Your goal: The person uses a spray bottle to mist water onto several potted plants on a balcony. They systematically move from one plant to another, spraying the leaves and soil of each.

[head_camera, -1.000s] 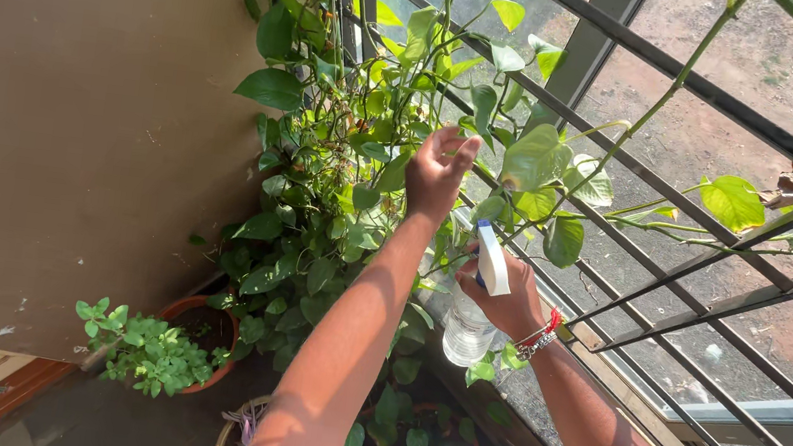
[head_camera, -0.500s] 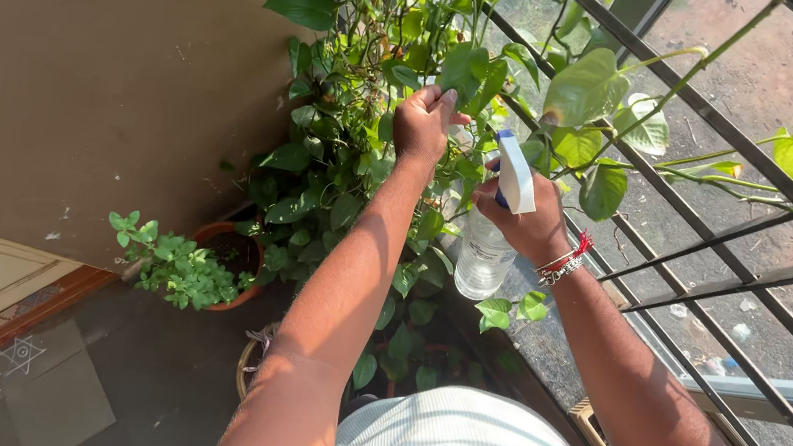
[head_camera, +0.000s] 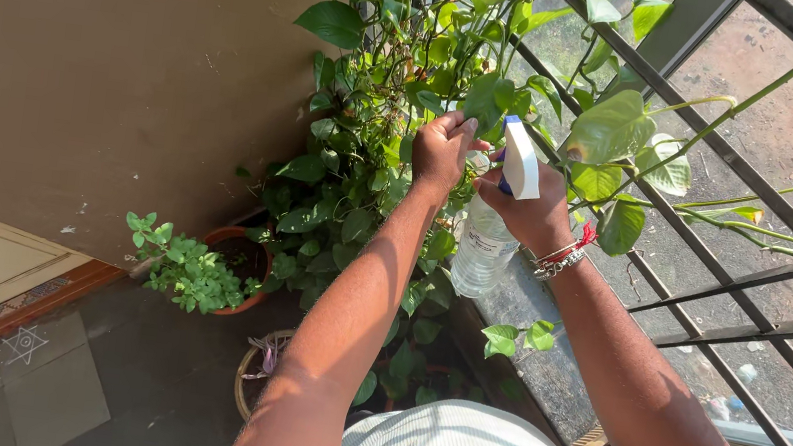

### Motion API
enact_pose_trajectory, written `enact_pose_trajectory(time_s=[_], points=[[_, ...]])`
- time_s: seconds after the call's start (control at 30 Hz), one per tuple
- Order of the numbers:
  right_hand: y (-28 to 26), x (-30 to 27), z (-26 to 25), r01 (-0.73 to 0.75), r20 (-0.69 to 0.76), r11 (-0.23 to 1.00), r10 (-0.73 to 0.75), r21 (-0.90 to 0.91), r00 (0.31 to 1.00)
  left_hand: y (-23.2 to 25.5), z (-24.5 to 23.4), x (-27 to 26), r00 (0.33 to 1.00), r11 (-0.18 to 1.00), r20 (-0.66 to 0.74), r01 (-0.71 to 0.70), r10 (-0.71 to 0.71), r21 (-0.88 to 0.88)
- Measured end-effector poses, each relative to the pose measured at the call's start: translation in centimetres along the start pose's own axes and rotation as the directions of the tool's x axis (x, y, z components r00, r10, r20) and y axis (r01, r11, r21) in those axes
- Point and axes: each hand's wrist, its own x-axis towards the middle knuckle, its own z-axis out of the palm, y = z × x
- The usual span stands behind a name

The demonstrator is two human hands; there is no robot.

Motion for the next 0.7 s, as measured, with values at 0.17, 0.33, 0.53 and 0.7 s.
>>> enact_pose_trajectory(time_s=[0.17, 0.33, 0.53, 0.7], points=[[0.2, 0.2, -0.2, 0.006, 0.011, 0.997, -0.005, -0.073, 1.000, -0.6, 0.3, 0.2, 1.000, 0.996, 0.019, -0.006, 0.008, -0.090], [0.2, -0.5, -0.3, 0.003, 0.014, 0.997, -0.002, -0.082, 1.000, -1.3, 0.2, -0.2, 0.999, 0.995, 0.050, 0.003, 0.002, -0.095], [1.8, -5.0, -1.5, 0.060, -0.027, 0.982, -0.065, -0.177, 0.998, -5.6, -0.1, -4.1, 0.973, 0.977, 0.168, 0.178, -0.157, -0.116], [3.8, -10.2, -3.4, 0.013, -0.164, 0.994, 0.005, 0.110, 0.987, -9.0, 1.8, -8.4, 0.926, 0.955, 0.261, 0.293, -0.273, -0.040]])
